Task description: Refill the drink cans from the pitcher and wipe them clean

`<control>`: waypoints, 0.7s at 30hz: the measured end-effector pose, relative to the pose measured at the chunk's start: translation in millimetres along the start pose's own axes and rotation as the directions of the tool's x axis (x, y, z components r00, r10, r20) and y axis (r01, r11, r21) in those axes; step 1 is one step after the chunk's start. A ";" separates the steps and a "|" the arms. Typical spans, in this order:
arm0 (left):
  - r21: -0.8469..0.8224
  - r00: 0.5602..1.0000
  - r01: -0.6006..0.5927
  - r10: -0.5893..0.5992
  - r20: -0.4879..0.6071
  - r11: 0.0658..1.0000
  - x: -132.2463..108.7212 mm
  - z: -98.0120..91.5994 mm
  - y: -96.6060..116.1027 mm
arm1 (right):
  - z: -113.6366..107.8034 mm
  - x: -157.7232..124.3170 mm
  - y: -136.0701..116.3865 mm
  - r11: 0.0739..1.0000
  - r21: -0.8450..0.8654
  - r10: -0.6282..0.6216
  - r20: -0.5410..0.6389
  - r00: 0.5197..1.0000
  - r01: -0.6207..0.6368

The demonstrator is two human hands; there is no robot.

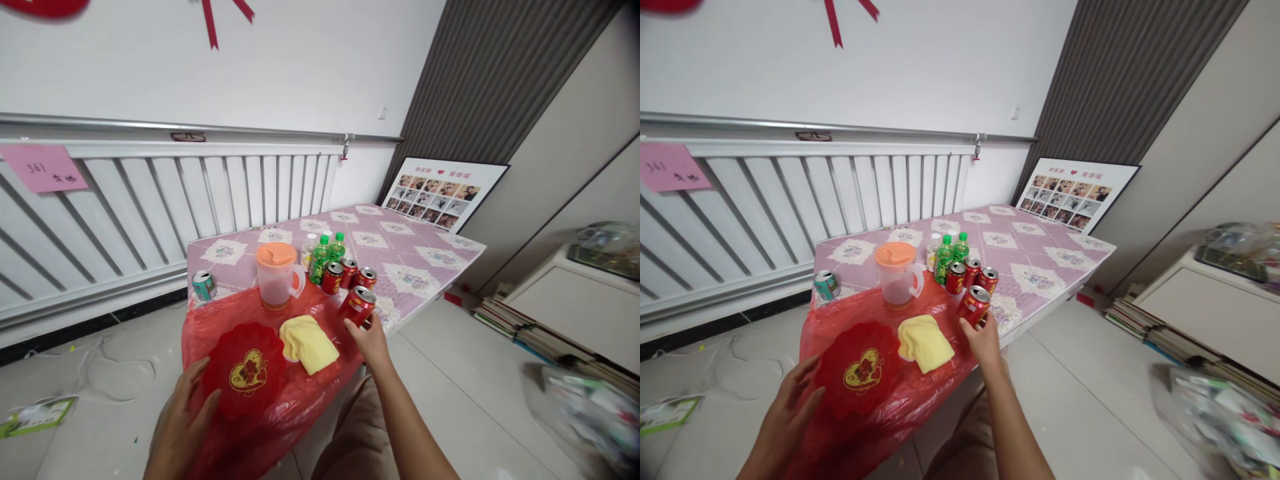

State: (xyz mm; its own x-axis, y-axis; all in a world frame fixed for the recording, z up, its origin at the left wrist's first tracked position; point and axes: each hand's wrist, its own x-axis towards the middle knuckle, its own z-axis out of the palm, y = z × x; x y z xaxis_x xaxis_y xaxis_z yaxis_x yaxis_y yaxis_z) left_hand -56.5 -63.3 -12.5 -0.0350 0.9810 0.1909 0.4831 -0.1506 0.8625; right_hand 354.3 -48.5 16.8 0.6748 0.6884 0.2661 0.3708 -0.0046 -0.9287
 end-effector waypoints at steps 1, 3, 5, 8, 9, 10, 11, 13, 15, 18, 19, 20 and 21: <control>-0.027 1.000 0.023 -0.023 0.006 0.999 -3.1 -1.9 -6.2 | -1.4 10.6 7.5 1.000 -0.023 -0.004 -0.017 1.000 0.004; -0.082 0.997 0.072 -0.071 0.015 0.994 -7.9 -5.3 -14.2 | -1.3 28.4 20.6 0.998 -0.068 -0.014 -0.045 0.999 0.011; -0.113 0.994 0.107 -0.107 0.006 0.988 -10.2 -8.6 -17.0 | 2.2 42.5 31.2 0.994 -0.106 -0.027 -0.061 0.998 0.021; -0.136 0.987 0.157 -0.159 -0.009 0.978 -9.8 -12.7 -16.6 | 11.2 59.1 43.3 0.989 -0.144 -0.050 -0.069 0.996 0.040; -0.138 0.985 0.166 -0.170 -0.014 0.976 -9.2 -13.7 -16.4 | 14.4 63.5 46.7 0.987 -0.152 -0.058 -0.071 0.996 0.046; -0.137 0.984 0.173 -0.177 -0.017 0.975 -8.5 -14.6 -16.5 | 17.4 67.4 49.9 0.986 -0.160 -0.066 -0.072 0.995 0.053; -0.135 0.984 0.176 -0.180 -0.017 0.975 -7.9 -15.2 -16.8 | 20.1 70.6 53.1 0.984 -0.166 -0.073 -0.072 0.995 0.060; -0.128 0.983 0.175 -0.180 -0.024 0.976 -6.7 -15.9 -18.2 | 24.5 75.4 59.4 0.982 -0.176 -0.086 -0.072 0.994 0.073; -0.123 0.984 0.171 -0.176 -0.032 0.978 -5.3 -16.1 -20.2 | 27.8 78.5 65.8 0.980 -0.183 -0.097 -0.070 0.993 0.082; -0.109 0.986 0.161 -0.165 -0.036 0.981 -2.9 -15.6 -22.8 | 32.6 81.3 75.0 0.978 -0.189 -0.103 -0.067 0.992 0.089; -0.103 0.986 0.159 -0.163 -0.034 0.982 -2.2 -15.2 -23.3 | 34.4 82.2 77.8 0.978 -0.190 -0.104 -0.067 0.992 0.089; -0.097 0.986 0.159 -0.162 -0.032 0.983 -1.7 -14.7 -23.5 | 36.2 83.2 80.4 0.978 -0.191 -0.103 -0.069 0.992 0.088; -0.091 0.986 0.157 -0.161 -0.035 0.983 -1.3 -14.0 -23.4 | 37.9 84.2 82.7 0.978 -0.191 -0.101 -0.071 0.992 0.086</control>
State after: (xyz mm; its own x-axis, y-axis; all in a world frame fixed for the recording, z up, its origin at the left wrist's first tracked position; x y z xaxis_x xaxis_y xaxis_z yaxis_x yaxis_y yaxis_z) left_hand -80.0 -62.8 -26.4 -0.1426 0.9876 0.0661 0.3897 -0.0054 0.9209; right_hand 417.5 36.6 -47.4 0.6774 0.6324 0.3758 0.5423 -0.0840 -0.8360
